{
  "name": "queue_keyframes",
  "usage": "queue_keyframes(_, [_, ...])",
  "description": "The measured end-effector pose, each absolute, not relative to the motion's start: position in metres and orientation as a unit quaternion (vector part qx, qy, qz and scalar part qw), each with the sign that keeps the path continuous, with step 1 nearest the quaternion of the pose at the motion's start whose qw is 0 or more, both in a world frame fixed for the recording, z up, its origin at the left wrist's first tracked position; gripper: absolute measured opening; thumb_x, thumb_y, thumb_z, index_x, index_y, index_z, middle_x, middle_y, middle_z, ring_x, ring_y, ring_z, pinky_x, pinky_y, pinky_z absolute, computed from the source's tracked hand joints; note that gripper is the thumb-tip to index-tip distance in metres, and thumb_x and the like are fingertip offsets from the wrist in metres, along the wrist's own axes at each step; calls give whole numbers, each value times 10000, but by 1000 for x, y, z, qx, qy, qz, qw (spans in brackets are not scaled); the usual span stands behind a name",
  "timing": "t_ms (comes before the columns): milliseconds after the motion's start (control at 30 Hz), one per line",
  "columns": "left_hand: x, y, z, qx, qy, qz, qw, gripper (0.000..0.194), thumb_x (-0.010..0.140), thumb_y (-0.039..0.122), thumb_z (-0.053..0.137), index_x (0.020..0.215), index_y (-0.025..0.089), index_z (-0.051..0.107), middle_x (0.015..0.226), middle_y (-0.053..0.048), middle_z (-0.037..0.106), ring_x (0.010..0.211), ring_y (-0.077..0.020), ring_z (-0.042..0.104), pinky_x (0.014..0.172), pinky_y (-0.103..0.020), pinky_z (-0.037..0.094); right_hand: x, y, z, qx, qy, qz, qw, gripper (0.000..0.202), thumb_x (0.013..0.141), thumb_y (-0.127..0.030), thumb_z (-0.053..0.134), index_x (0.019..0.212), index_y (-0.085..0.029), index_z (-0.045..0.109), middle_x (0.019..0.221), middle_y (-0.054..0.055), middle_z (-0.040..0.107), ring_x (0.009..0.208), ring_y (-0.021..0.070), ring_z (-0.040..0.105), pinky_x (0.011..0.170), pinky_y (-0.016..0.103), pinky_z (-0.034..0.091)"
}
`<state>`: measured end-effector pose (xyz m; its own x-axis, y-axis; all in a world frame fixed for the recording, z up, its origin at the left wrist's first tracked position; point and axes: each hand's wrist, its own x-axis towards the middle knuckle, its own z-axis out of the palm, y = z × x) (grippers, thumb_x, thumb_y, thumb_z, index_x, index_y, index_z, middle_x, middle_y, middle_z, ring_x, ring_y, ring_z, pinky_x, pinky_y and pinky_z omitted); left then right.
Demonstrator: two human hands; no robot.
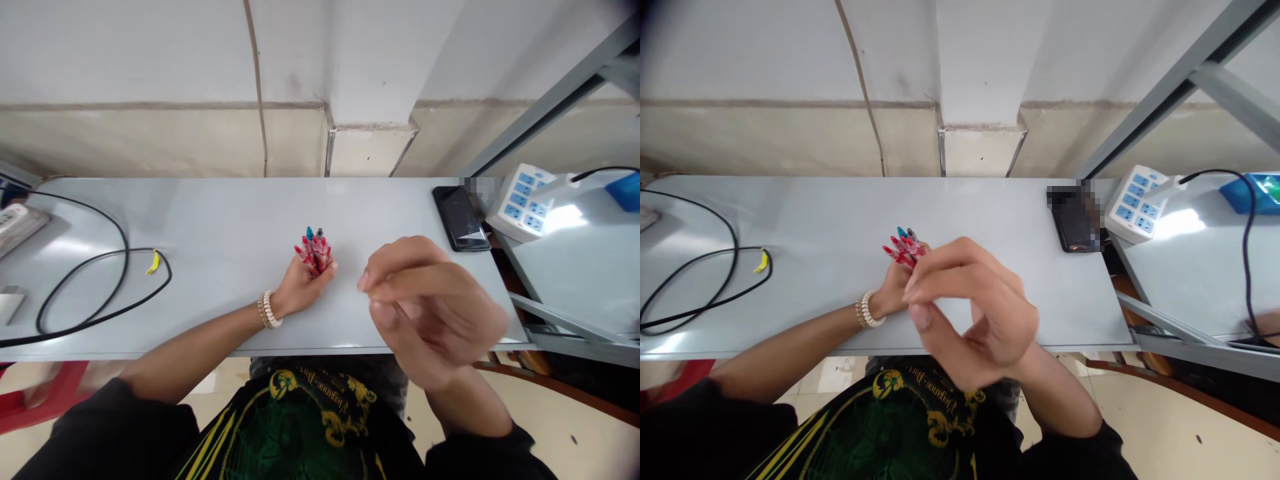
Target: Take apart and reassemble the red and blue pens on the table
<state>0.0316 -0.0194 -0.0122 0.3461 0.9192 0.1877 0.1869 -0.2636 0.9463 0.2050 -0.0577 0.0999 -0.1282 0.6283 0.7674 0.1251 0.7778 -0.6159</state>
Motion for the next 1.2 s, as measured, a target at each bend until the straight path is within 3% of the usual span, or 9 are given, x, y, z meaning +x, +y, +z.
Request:
queue_keyframes(133, [30,-19,-12,670,391,428,464,342,1019,408,604,776,209,469,735,4,498,654,-137,485,606,-298,433,204,-35,58,-319,-715,174,598,230,912,-125,690,1101,-256,684,1010,71,701,884,216,668,698,406,576])
queue_keyframes(300, [29,-15,-8,660,375,419,499,355,1013,522,619,884,200,542,776,-19,553,664,-147,519,586,-293,469,206,-14,23,-392,-748,287,453,404,915,-296,756,1283,-247,597,1178,77,661,927,187,658,774,384,604])
queue_keyframes(367, [29,-11,-7,659,366,423,503,371,994,531,646,870,197,541,793,-24,566,694,-150,529,611,-295,492,206,-6,16,-375,-763,332,408,350,919,-312,746,1232,-231,611,1164,71,644,854,158,662,766,364,618])
queue_keyframes(533, [25,-2,-5,655,382,382,529,371,1025,522,613,884,180,588,764,-34,597,763,-177,595,663,-309,536,200,18,-1,-402,-736,379,391,265,896,-330,731,1115,-210,643,1084,53,637,738,127,627,668,330,585])
queue_keyframes(700, [20,2,-5,646,425,365,518,329,1012,480,634,911,167,610,753,-14,594,651,-132,521,588,-281,463,197,33,-13,-420,-686,440,400,261,861,-405,773,987,-199,673,1000,38,684,736,124,615,668,307,545])
queue_keyframes(967, [20,-2,-5,677,509,339,409,264,990,434,639,950,181,576,833,-29,645,729,-174,585,665,-320,494,201,36,-18,-442,-649,470,402,288,849,-457,780,911,-195,679,888,23,659,795,160,637,689,319,542])
queue_keyframes(1200, [11,6,-16,740,526,345,237,165,1011,301,602,1111,170,613,1063,-99,670,1012,-249,653,907,-398,551,199,34,-22,-462,-647,458,397,223,877,-379,699,959,-173,681,895,44,677,763,164,650,693,336,549])
